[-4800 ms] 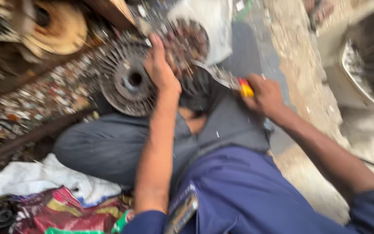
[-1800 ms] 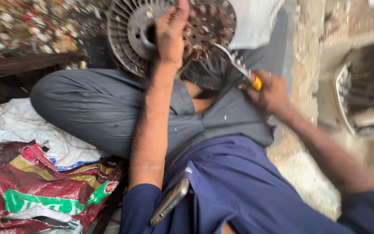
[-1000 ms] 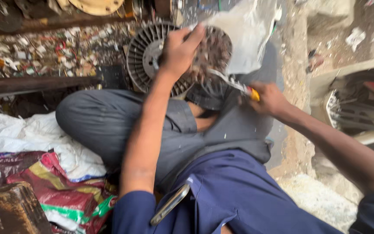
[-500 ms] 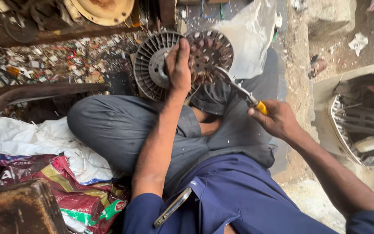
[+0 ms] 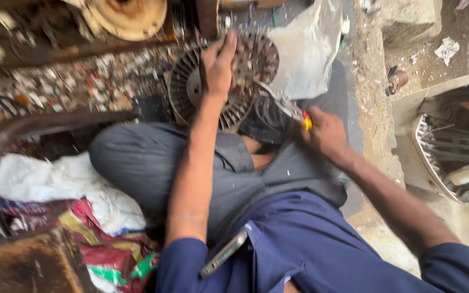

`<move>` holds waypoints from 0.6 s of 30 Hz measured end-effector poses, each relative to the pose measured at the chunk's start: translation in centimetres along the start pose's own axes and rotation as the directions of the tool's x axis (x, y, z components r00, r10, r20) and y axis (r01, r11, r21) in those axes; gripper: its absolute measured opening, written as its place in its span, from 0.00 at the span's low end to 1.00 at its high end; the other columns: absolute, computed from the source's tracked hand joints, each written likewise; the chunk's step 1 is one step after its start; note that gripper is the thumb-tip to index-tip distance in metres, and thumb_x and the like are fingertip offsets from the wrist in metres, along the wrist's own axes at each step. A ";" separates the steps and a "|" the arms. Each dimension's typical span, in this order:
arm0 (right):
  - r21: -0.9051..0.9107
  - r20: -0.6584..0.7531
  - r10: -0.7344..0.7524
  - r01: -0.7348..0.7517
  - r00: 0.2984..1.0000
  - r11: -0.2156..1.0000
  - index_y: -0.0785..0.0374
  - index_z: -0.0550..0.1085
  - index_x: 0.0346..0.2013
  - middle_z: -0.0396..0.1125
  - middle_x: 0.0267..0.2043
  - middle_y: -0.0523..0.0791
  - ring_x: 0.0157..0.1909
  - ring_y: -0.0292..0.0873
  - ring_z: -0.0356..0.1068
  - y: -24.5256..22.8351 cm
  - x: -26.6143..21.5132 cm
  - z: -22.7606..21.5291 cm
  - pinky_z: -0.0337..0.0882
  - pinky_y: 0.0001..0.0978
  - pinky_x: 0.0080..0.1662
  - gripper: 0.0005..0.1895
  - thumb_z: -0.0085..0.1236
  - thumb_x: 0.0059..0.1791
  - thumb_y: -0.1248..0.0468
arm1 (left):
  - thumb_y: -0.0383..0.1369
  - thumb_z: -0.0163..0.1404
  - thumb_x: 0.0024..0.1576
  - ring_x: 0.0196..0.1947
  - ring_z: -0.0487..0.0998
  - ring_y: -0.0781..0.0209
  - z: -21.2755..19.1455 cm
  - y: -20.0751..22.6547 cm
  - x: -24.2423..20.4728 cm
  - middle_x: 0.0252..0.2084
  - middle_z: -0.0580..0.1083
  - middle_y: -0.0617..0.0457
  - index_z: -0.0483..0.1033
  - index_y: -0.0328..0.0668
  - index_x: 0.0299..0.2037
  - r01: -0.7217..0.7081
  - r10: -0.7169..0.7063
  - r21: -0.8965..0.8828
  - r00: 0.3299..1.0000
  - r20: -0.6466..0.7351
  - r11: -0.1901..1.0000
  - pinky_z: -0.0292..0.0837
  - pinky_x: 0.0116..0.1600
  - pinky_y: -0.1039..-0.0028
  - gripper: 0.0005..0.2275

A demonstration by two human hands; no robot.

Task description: The person sits cross-legged on the floor and uses pliers and a screwdriver to remove copper windings from a circular motor stator. They repeatedly pry and pull the windings out of the slots, rotating the stator as they work.

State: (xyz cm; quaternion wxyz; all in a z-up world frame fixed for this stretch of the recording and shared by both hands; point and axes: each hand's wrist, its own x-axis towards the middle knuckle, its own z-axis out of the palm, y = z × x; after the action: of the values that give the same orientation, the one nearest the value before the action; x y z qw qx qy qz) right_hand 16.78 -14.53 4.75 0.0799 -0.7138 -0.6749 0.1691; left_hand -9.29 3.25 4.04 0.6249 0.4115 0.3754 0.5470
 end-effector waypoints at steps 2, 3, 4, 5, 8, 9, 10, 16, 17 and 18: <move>0.095 -0.097 -0.041 0.050 0.994 0.994 0.62 0.70 0.45 0.72 0.31 0.55 0.33 0.63 0.73 0.1 -0.2 -0.5 0.71 0.52 0.35 0.21 0.66 0.44 0.56 | 0.44 0.52 0.69 0.19 0.55 0.75 -0.1 0.0 0.3 0.21 0.59 0.66 0.68 0.42 0.26 -0.073 0.073 -0.027 0.997 -0.014 0.997 0.46 0.25 0.76 0.20; 0.153 -0.119 -0.048 0.066 0.992 0.986 0.63 0.68 0.46 0.71 0.31 0.54 0.33 0.62 0.72 0.2 -1.4 -0.6 0.71 0.50 0.34 0.24 0.66 0.44 0.54 | 0.44 0.52 0.70 0.20 0.55 0.76 -0.6 -0.3 -1.0 0.23 0.60 0.67 0.71 0.42 0.29 -0.090 0.092 -0.083 0.996 0.011 0.992 0.47 0.26 0.76 0.19; 0.212 -0.140 -0.052 0.081 0.989 0.974 0.65 0.66 0.46 0.70 0.32 0.54 0.32 0.61 0.72 0.3 -2.4 -1.0 0.70 0.49 0.34 0.26 0.65 0.44 0.52 | 0.44 0.52 0.71 0.22 0.55 0.77 -1.1 -0.4 -2.2 0.25 0.60 0.67 0.74 0.42 0.32 -0.107 0.112 -0.138 0.993 0.034 0.985 0.47 0.27 0.77 0.18; 0.262 -0.176 -0.055 0.101 0.983 0.960 0.66 0.64 0.47 0.70 0.32 0.53 0.32 0.59 0.72 0.5 -2.8 -1.9 0.70 0.47 0.33 0.29 0.65 0.44 0.51 | 0.45 0.50 0.68 0.21 0.60 0.76 -1.1 -0.2 -2.9 0.25 0.65 0.65 0.75 0.42 0.34 -0.011 0.016 -0.195 1.000 0.019 0.981 0.49 0.25 0.79 0.16; 0.096 -0.074 0.012 -0.005 0.997 0.995 0.65 0.66 0.37 0.68 0.26 0.53 0.31 0.58 0.72 0.0 -2.6 -4.6 0.70 0.48 0.34 0.31 0.71 0.43 0.44 | 0.47 0.47 0.64 0.18 0.67 0.77 -0.5 1.5 -2.8 0.26 0.74 0.63 0.79 0.42 0.38 0.123 -0.118 -0.296 0.992 0.032 0.947 0.53 0.20 0.84 0.16; 0.069 -0.034 -0.027 0.029 0.999 0.997 0.64 0.69 0.36 0.68 0.26 0.52 0.30 0.57 0.72 -0.4 -2.7 -5.2 0.70 0.47 0.34 0.27 0.71 0.45 0.45 | 0.48 0.48 0.65 0.17 0.64 0.79 -0.3 1.8 -3.1 0.25 0.73 0.64 0.80 0.41 0.38 0.114 -0.100 -0.280 0.993 0.063 0.953 0.52 0.19 0.86 0.18; 0.044 0.007 -0.064 0.064 0.998 0.997 0.62 0.72 0.34 0.68 0.27 0.51 0.30 0.56 0.72 -0.7 -2.7 -5.7 0.69 0.47 0.34 0.24 0.70 0.46 0.45 | 0.49 0.49 0.66 0.16 0.62 0.81 -0.1 1.9 -3.2 0.25 0.72 0.64 0.80 0.41 0.39 0.104 -0.082 -0.264 0.992 0.095 0.959 0.51 0.19 0.88 0.19; 0.324 0.393 -0.001 -0.137 0.920 0.936 0.61 0.78 0.35 0.71 0.26 0.44 0.31 0.40 0.69 -1.5 -2.6 -8.7 0.70 0.37 0.36 0.19 0.69 0.43 0.49 | 0.48 0.52 0.70 0.21 0.66 0.77 -0.2 0.0 -3.1 0.31 0.72 0.59 0.77 0.38 0.40 0.047 -0.051 -0.239 0.999 -0.010 0.970 0.56 0.22 0.87 0.19; 0.407 0.415 -0.090 -0.096 0.906 0.908 0.61 0.78 0.36 0.72 0.27 0.42 0.33 0.37 0.68 -1.2 -2.5 -9.3 0.70 0.36 0.37 0.20 0.70 0.41 0.50 | 0.48 0.51 0.67 0.26 0.72 0.72 -0.3 -0.5 -2.8 0.34 0.75 0.56 0.77 0.37 0.41 0.105 -0.106 -0.352 0.994 0.017 0.930 0.65 0.29 0.82 0.19; 0.508 0.395 -0.141 -0.088 0.908 0.857 0.61 0.75 0.39 0.73 0.30 0.42 0.36 0.37 0.70 -0.8 -2.5 -9.8 0.70 0.35 0.39 0.22 0.72 0.41 0.50 | 0.48 0.51 0.63 0.31 0.77 0.67 -0.5 -1.0 -2.8 0.37 0.77 0.53 0.78 0.36 0.43 0.163 -0.158 -0.458 0.986 0.049 0.874 0.73 0.35 0.77 0.19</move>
State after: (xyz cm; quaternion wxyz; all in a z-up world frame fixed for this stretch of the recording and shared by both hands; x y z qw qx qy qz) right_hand 19.36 -15.80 14.47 0.1235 -0.6033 -0.6162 0.4910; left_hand -9.76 0.42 2.98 0.7496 0.2221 0.2647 0.5645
